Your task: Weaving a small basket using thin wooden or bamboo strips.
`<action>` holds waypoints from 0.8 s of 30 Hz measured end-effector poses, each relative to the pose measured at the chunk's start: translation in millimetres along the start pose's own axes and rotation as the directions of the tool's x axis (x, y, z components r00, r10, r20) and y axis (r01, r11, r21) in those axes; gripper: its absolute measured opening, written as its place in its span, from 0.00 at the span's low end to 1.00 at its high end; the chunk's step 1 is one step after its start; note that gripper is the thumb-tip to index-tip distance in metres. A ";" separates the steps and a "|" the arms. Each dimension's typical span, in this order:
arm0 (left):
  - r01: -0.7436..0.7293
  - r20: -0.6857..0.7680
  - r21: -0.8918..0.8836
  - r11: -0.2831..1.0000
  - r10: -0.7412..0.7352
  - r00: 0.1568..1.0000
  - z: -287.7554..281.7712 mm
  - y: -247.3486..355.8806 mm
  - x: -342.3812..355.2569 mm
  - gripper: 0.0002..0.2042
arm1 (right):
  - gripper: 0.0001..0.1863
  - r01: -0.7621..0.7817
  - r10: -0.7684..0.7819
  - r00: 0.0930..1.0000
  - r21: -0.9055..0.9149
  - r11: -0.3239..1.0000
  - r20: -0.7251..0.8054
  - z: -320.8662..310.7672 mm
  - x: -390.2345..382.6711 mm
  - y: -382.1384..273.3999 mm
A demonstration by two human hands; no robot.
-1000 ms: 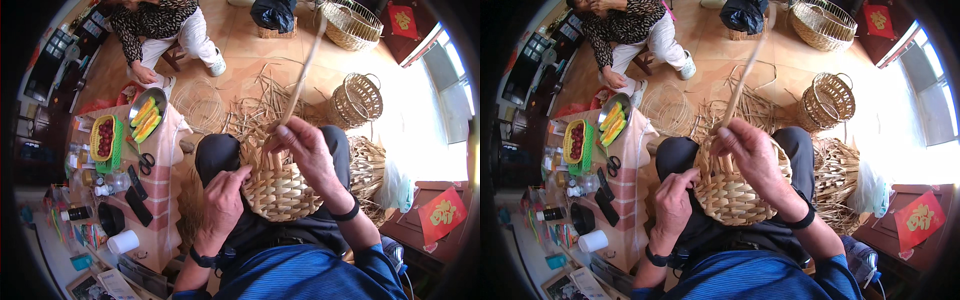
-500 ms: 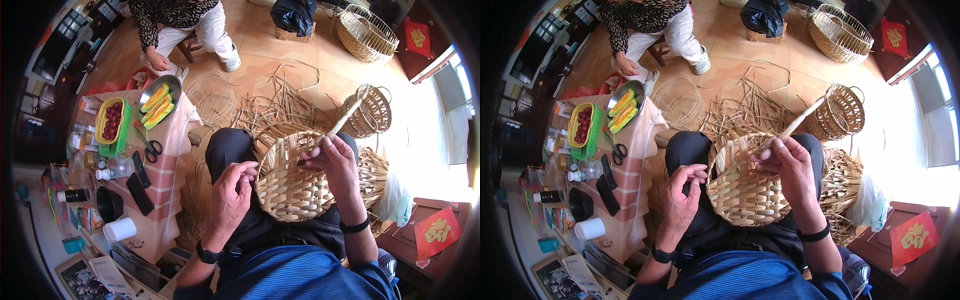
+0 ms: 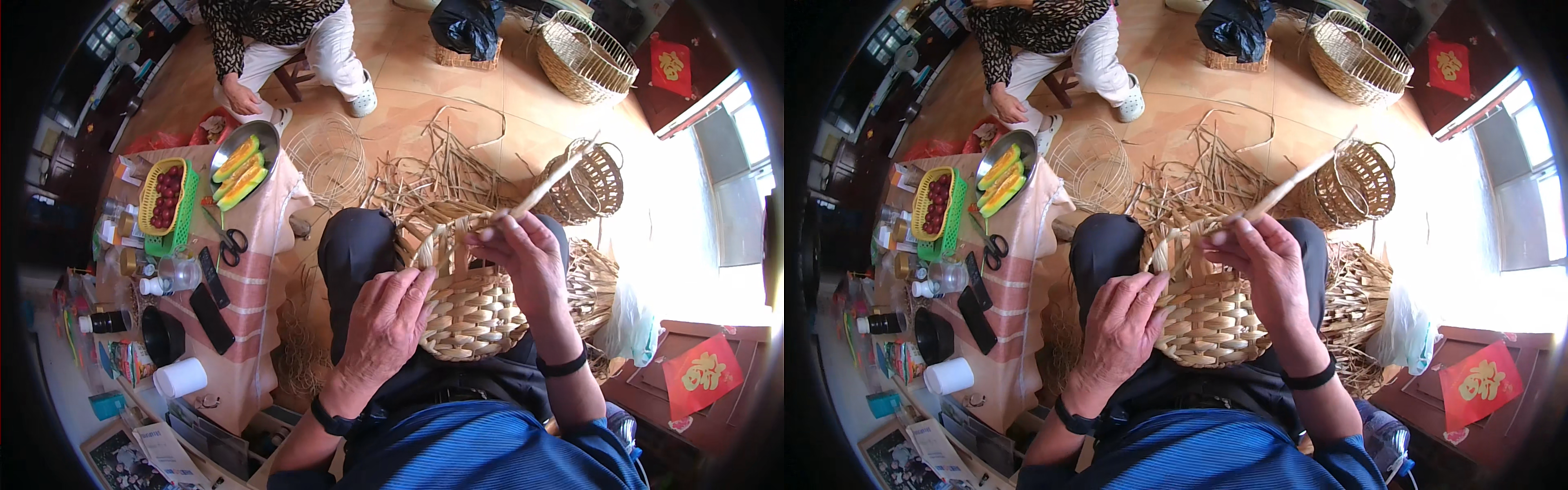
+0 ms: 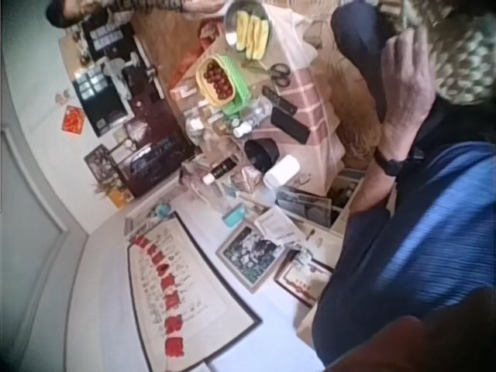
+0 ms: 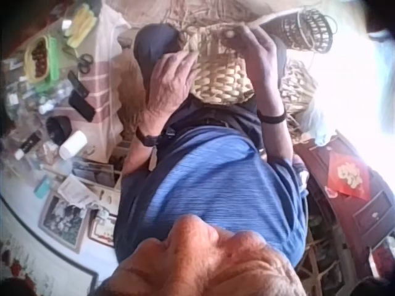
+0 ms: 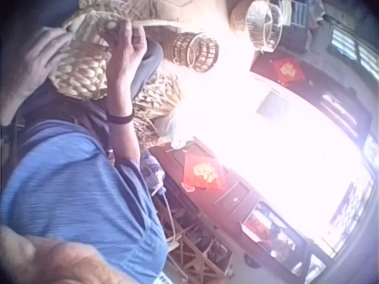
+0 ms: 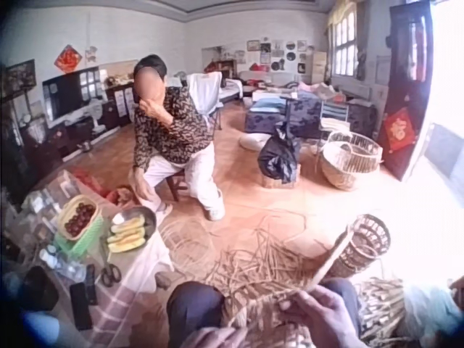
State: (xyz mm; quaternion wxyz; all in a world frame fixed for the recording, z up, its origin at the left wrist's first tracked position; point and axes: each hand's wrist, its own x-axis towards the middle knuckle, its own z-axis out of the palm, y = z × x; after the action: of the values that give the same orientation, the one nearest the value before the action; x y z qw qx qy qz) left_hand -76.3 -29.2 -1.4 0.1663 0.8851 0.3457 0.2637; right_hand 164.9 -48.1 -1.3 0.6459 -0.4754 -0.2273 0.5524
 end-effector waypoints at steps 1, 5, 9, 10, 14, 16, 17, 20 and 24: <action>-0.005 0.005 -0.003 1.000 0.005 1.000 1.3 0.5 -0.2 0.28 | 0.13 0.016 -0.017 1.000 0.008 1.000 0.023 4.8 4.7 1.2; -0.009 0.031 0.082 0.997 0.006 0.999 4.7 5.3 4.3 0.28 | 0.14 0.078 -0.066 0.992 -0.110 0.991 0.111 28.4 15.7 -6.0; -0.067 0.099 0.186 0.980 0.049 0.994 2.7 3.1 7.4 0.24 | 0.11 0.178 -0.124 0.973 -0.286 0.942 0.194 42.0 18.9 -9.3; -0.070 0.103 0.185 0.980 0.052 0.993 1.7 1.9 8.2 0.24 | 0.09 0.232 -0.147 0.963 -0.413 0.881 0.227 44.8 16.4 -12.5; -0.025 0.174 0.157 0.987 -0.003 0.985 -1.3 3.7 10.6 0.20 | 0.05 0.521 -0.291 0.852 -0.765 0.380 0.435 51.8 5.6 -20.5; -0.015 0.192 0.165 0.986 -0.017 0.981 0.5 6.0 11.9 0.20 | 0.04 0.506 -0.116 0.860 -0.861 0.061 0.497 48.8 -3.1 -17.7; -0.001 0.173 0.146 0.989 -0.024 0.985 2.5 6.3 11.9 0.21 | 0.04 0.503 -0.117 0.861 -0.862 0.060 0.495 48.3 -6.4 -15.9; 0.022 0.153 0.116 0.993 -0.040 0.987 6.6 2.6 7.8 0.20 | 0.10 0.575 -0.074 0.814 -0.817 -0.030 0.576 49.0 -12.7 -6.6; 0.061 0.205 0.093 0.994 -0.079 0.976 0.4 4.9 8.6 0.19 | 0.10 0.568 -0.088 0.816 -0.820 -0.066 0.572 51.0 -18.7 -5.4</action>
State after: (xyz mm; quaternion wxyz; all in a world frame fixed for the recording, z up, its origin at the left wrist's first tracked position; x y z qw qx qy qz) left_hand -68.2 -26.7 3.6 0.1724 0.9014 0.3684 0.1483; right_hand 120.5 -46.6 30.3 0.1979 -0.6045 -0.7603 0.1317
